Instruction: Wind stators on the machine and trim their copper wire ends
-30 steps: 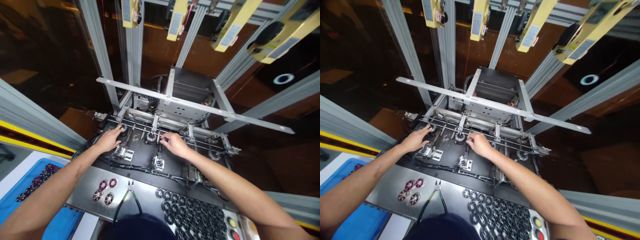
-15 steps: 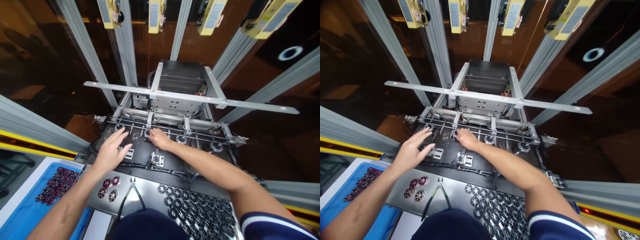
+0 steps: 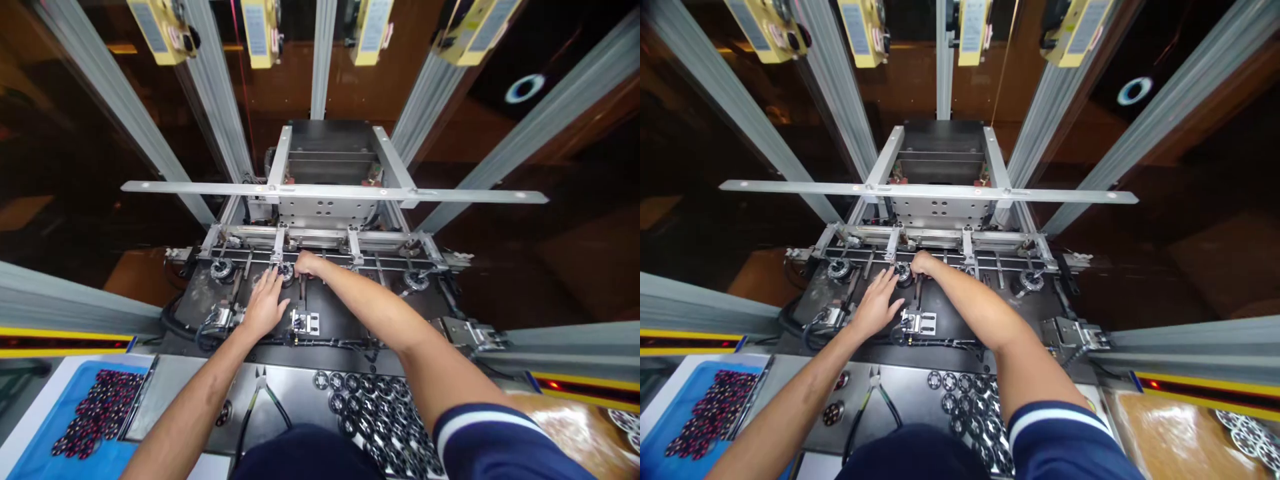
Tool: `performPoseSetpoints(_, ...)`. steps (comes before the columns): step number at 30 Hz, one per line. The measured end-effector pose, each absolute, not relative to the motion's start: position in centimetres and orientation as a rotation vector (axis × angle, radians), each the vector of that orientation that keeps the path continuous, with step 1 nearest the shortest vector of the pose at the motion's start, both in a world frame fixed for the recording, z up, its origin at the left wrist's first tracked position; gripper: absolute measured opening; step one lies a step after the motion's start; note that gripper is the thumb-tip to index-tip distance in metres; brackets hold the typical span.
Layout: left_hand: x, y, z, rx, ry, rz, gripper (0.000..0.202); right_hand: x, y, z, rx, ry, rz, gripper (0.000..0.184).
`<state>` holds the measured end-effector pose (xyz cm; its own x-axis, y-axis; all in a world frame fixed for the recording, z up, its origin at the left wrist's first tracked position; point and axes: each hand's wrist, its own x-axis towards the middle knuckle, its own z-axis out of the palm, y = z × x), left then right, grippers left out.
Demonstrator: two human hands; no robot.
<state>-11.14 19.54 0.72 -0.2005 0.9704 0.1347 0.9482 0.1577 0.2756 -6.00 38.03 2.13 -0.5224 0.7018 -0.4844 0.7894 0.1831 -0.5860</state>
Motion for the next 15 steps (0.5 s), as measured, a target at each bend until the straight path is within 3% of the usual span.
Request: performPoseSetpoints(15,-11.5,20.6,1.2,1.997,2.286,0.186,0.063,-4.5,37.5,2.1,1.28,2.282,-1.427,0.028)
